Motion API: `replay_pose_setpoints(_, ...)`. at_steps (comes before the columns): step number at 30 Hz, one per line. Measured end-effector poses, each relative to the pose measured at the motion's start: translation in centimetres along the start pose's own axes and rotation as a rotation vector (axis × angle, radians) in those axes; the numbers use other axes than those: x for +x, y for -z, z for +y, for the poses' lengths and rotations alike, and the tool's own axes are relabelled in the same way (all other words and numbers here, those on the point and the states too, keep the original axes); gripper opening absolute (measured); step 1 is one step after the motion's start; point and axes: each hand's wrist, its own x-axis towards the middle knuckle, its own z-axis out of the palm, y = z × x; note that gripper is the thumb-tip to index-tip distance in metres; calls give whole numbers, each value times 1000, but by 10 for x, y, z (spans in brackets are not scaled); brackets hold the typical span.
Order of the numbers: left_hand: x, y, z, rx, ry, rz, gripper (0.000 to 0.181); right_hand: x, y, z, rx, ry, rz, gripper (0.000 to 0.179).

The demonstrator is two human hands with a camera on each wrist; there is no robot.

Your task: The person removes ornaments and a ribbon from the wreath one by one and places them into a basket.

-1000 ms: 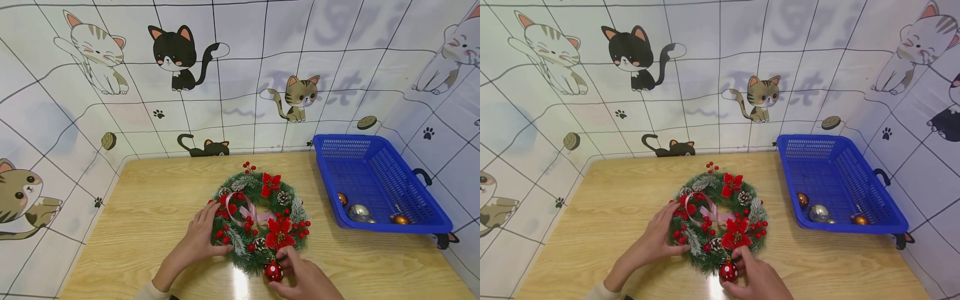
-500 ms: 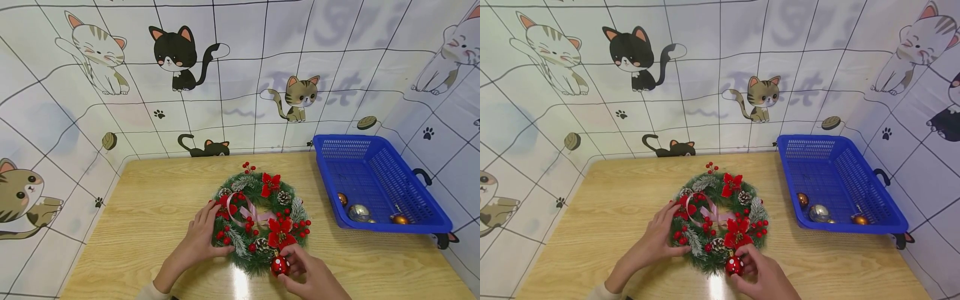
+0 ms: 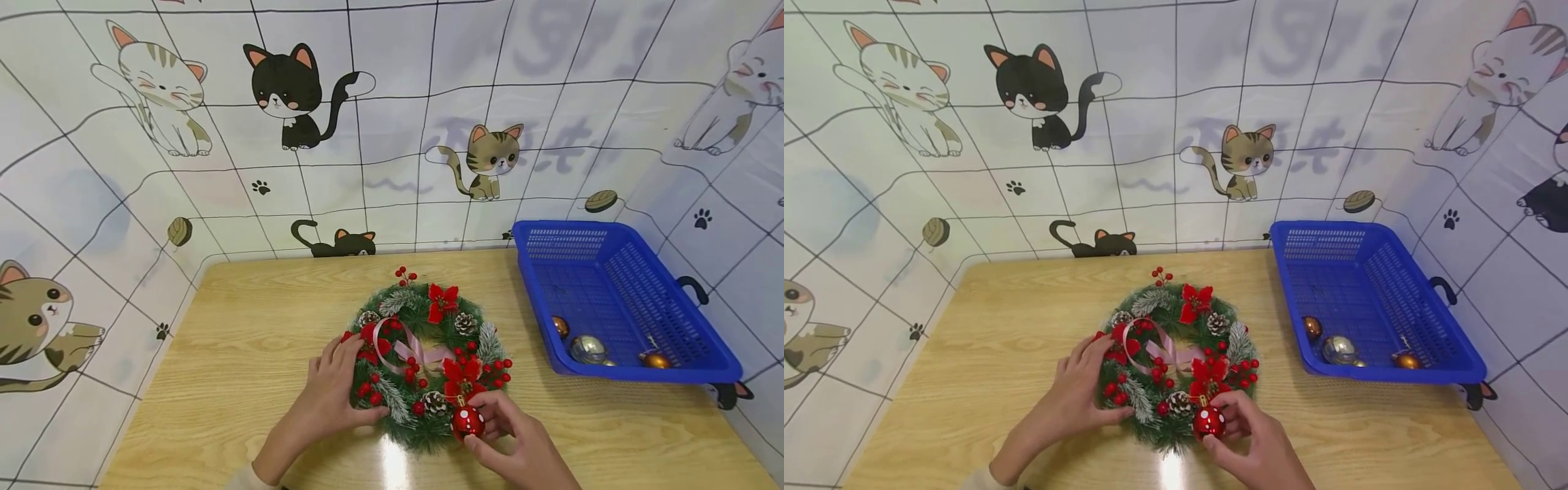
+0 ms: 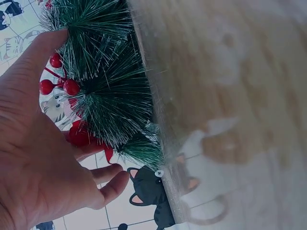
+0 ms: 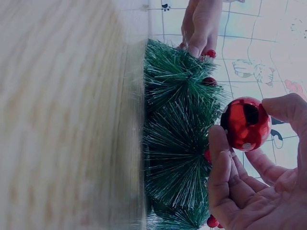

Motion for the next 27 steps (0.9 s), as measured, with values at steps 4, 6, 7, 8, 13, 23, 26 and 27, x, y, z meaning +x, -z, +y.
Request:
replay_pose_setpoints(4,0,-1,4,36,-12,17,118,-1,-1,0,-4,16,49,35)
replay_pose_setpoints(6,-1,-1,5,58,-15,21,118,-1,-1,0,-9,13,71,35)
replay_pose_setpoints(7,-1,-2,6,67,-16,21,118,-1,-1,-1,-13,7,78,35)
replay_pose_setpoints(8,-1,-2,7,71,-16,20,118,-1,-1,-1,-15,-3,84,35)
replay_pose_setpoints(13,-3,-3,11,78,-17,1,120,-1,-1,-6,-1,-98,118,35)
replay_pose_setpoints(23,-7,-1,15,66,-3,-15,124,-2,2,-4,9,40,215,39)
replay_pose_setpoints(26,-8,-2,15,62,-5,-12,123,-2,5,-4,18,34,228,41)
replay_pose_setpoints(27,-9,-2,15,60,-6,-9,123,-3,7,-4,15,37,232,41)
